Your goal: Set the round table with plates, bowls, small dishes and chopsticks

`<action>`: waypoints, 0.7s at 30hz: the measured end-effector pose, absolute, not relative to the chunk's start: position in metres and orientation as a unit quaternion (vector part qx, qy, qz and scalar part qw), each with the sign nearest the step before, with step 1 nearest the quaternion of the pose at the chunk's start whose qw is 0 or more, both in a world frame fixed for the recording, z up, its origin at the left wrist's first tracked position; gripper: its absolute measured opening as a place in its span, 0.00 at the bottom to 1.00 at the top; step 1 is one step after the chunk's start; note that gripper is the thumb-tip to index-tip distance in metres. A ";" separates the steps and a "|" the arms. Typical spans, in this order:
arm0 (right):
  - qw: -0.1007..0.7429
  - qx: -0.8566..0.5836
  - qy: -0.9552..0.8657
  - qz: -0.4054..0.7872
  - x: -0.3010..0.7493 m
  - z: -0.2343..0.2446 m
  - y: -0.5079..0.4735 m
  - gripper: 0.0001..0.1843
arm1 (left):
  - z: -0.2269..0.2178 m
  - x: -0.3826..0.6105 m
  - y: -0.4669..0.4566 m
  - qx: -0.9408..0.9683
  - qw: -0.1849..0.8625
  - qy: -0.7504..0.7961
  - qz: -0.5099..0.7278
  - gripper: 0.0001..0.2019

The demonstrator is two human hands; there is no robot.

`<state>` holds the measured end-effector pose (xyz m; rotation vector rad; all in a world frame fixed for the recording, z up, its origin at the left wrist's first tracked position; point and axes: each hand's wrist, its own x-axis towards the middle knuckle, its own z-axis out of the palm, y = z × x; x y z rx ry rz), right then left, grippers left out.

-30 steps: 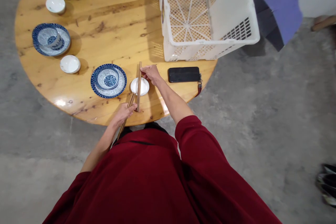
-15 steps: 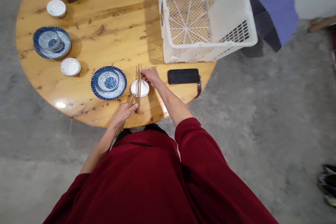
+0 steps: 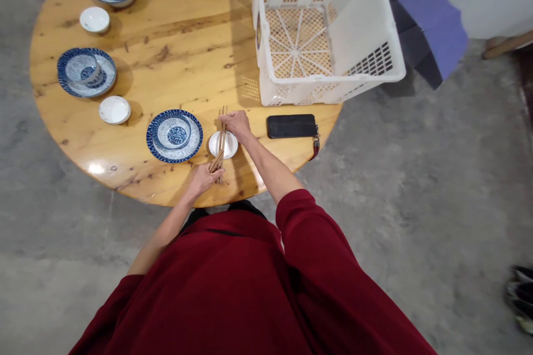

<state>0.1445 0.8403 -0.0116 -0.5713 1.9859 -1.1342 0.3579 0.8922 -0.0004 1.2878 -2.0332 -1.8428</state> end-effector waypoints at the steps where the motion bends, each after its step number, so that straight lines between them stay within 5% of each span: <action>1: 0.385 -0.225 0.777 -0.444 0.144 -0.012 0.840 0.17 | 0.001 0.358 0.892 0.423 0.052 -0.670 -0.608 0.12; 21: 0.431 -0.210 0.756 -0.445 0.148 0.006 0.841 0.11 | -0.008 0.353 0.892 0.435 0.039 -0.583 -0.685 0.11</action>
